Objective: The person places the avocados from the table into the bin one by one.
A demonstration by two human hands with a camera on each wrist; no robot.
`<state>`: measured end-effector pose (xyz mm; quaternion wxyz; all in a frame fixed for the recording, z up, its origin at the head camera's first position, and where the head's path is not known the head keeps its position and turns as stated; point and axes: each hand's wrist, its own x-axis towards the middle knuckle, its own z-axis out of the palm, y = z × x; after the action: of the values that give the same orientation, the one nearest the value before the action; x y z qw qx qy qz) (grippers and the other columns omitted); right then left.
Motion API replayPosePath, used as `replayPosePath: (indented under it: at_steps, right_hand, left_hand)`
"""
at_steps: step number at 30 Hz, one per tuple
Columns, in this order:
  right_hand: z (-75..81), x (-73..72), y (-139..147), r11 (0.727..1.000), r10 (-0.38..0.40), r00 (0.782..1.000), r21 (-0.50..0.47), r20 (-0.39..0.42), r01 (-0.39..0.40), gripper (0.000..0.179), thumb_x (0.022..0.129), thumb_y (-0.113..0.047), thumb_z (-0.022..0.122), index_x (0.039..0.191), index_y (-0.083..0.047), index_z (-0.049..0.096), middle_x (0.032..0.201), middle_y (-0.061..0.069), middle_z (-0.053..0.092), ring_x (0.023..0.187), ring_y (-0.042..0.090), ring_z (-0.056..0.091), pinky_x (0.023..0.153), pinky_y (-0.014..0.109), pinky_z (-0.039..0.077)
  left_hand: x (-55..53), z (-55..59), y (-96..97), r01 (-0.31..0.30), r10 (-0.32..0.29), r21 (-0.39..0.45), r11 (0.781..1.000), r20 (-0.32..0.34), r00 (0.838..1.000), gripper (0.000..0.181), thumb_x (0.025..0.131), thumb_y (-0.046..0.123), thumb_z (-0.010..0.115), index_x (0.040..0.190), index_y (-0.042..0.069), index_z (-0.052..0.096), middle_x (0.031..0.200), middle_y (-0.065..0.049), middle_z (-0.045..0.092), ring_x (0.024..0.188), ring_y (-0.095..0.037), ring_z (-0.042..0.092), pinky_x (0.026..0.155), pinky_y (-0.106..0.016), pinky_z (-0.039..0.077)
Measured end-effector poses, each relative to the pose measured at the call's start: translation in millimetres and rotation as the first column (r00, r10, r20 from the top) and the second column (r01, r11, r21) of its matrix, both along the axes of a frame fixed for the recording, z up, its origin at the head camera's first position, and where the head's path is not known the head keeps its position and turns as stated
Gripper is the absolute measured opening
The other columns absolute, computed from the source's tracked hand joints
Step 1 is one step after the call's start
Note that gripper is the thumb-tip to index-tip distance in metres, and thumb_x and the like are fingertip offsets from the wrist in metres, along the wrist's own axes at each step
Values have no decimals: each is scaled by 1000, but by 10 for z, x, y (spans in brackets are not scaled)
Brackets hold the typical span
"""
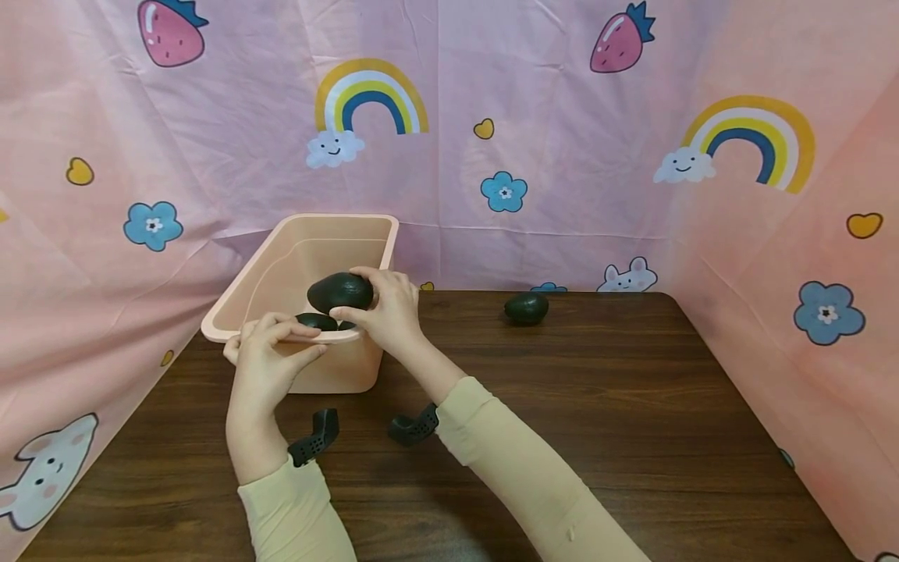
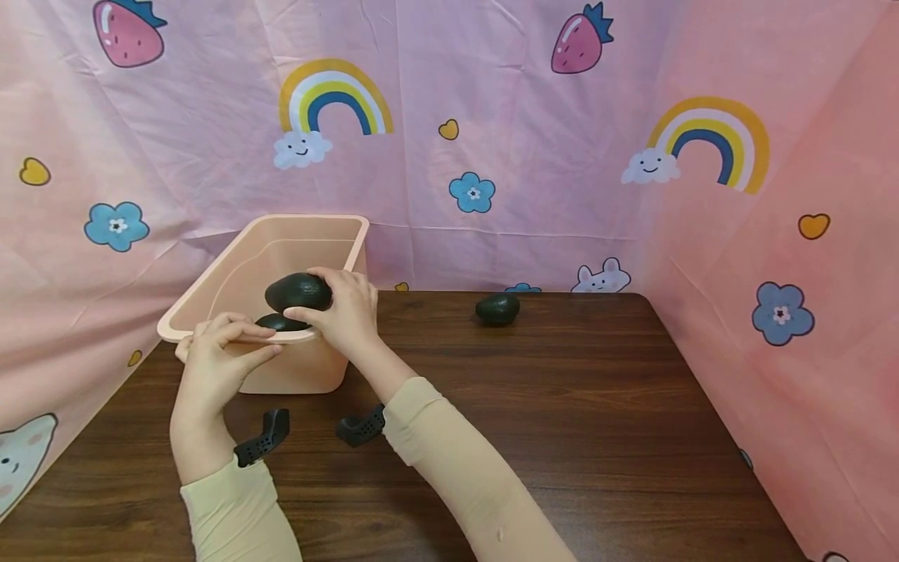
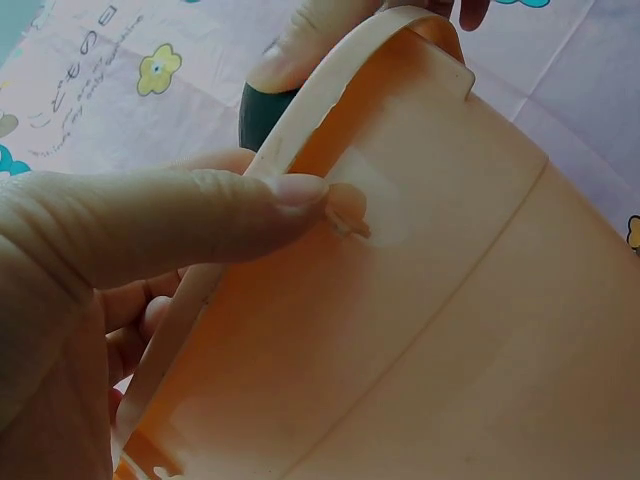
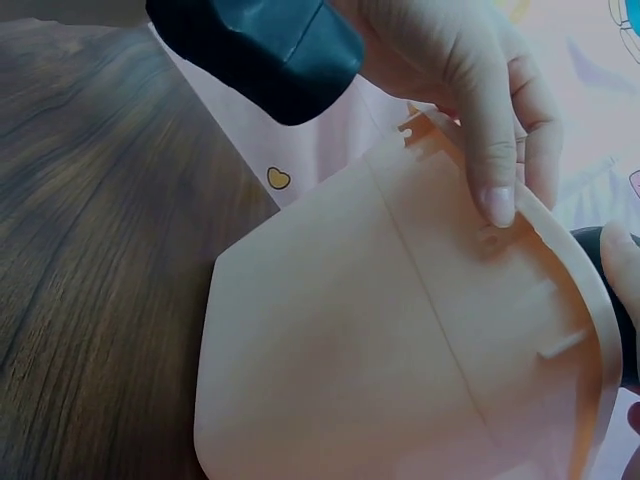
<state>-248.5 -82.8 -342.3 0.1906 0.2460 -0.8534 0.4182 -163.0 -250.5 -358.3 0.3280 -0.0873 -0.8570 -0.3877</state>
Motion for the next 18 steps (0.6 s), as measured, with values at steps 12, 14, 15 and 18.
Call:
replayPosePath:
  at_steps: [12, 14, 15, 18]
  right_hand:
    - [-3, 29, -57, 997, -44, 998, 67, 37, 41, 69, 74, -48, 77, 135, -26, 54, 129, -7, 57, 116, 16, 42, 100, 39, 25]
    - [3, 36, -62, 996, -46, 998, 74, 49, 43, 69, 75, -48, 76, 136, -26, 53, 131, -6, 56, 118, 17, 42, 100, 40, 25]
    - [7, 39, -63, 996, -47, 997, 79, 56, 43, 69, 76, -48, 75, 137, -26, 53, 132, -6, 56, 119, 17, 41, 101, 41, 25]
    - [10, 35, -59, 994, -53, 995, 98, 89, 44, 66, 79, -50, 72, 138, -26, 52, 134, -6, 54, 124, 19, 39, 104, 44, 22]
  left_hand:
    - [2, 2, -6, 8, -9, 7, 1000, 6, 1000, 23, 67, -1, 85, 87, 4, 74, 89, -8, 57, 99, -26, 39, 91, -54, 3]
    - [1, 3, -8, 11, -11, 8, 1000, 6, 1000, 23, 67, -1, 85, 87, 4, 74, 89, -8, 57, 99, -26, 39, 91, -54, 3]
    - [1, 4, -9, 11, -11, 8, 1000, 6, 1000, 23, 67, -1, 85, 87, 4, 74, 89, -8, 57, 99, -26, 39, 91, -54, 3]
    - [2, 9, -12, 13, -13, 9, 1000, 3, 1000, 22, 67, -1, 85, 86, 4, 74, 89, -8, 57, 99, -26, 40, 91, -53, 3]
